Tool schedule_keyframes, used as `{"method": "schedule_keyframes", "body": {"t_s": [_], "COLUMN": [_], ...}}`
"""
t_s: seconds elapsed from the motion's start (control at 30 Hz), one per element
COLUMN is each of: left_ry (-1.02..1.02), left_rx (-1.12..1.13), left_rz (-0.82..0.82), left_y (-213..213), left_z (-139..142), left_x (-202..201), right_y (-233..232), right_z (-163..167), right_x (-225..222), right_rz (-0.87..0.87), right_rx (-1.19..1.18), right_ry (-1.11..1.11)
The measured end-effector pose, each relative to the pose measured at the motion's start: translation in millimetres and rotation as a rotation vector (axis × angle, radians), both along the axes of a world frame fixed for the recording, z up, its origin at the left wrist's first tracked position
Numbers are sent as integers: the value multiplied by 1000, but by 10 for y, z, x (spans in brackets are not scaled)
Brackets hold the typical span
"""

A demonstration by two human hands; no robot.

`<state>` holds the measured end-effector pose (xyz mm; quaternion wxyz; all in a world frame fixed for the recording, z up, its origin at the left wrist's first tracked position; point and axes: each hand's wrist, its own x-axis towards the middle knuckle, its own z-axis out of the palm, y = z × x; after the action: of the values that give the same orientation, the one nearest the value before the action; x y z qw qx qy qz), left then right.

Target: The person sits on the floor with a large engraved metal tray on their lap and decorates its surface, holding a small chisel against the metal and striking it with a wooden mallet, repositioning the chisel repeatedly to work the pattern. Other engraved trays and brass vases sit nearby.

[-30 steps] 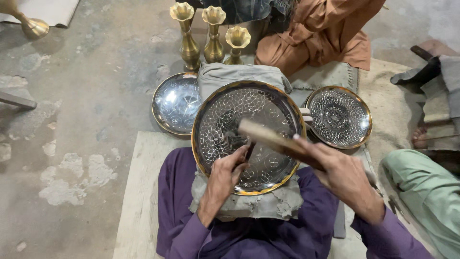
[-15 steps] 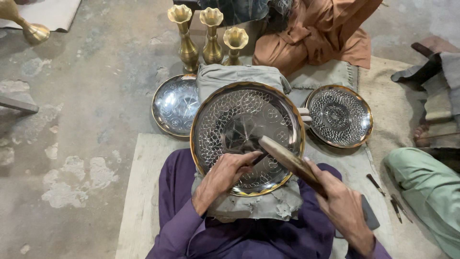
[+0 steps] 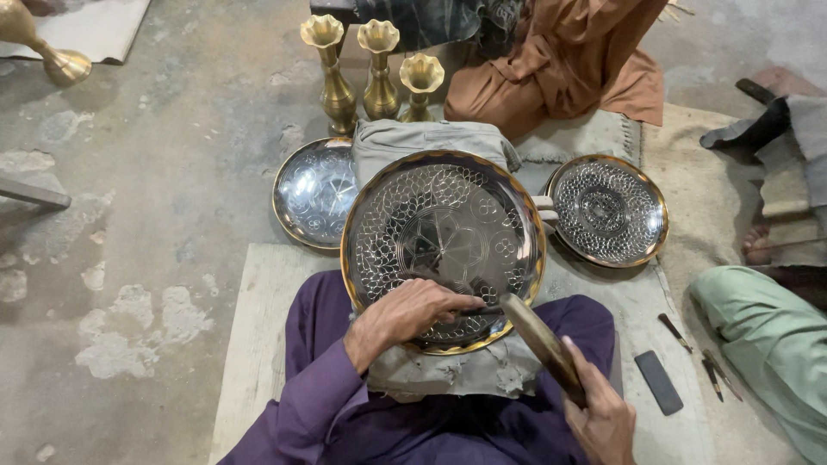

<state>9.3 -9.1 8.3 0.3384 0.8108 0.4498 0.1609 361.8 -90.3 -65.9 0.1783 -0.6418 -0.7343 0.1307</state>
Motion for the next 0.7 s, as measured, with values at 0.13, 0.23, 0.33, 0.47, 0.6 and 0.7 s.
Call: {"method": "schedule_keyframes", "body": {"t_s": [0.13,0.23,0.33,0.47,0.6,0.7], "left_ry": [105,29,-255,-409,-432,-380], "left_rx": [-85,12,149,22,49,67], "left_rz": [40,150,327,437,399,366], "left_y": [-25,-87,-154,-186,-149,-128], "left_z": [12,2,-18,-67,-101,-99], "left_x": [89,62,-39,-117,-136,-144], "right_y": [-8,87,237,403,605,755], "right_z": [-25,203,455,735,955,1064], "right_x": [-80,-12,-8,-123,-228,-278], "right_rz": [-30,-13,21,119,219,296], "right_rx": [73,-212,-197,-162,-123,-121], "right_ry": [427,-8,17,75,-30,-74]}}
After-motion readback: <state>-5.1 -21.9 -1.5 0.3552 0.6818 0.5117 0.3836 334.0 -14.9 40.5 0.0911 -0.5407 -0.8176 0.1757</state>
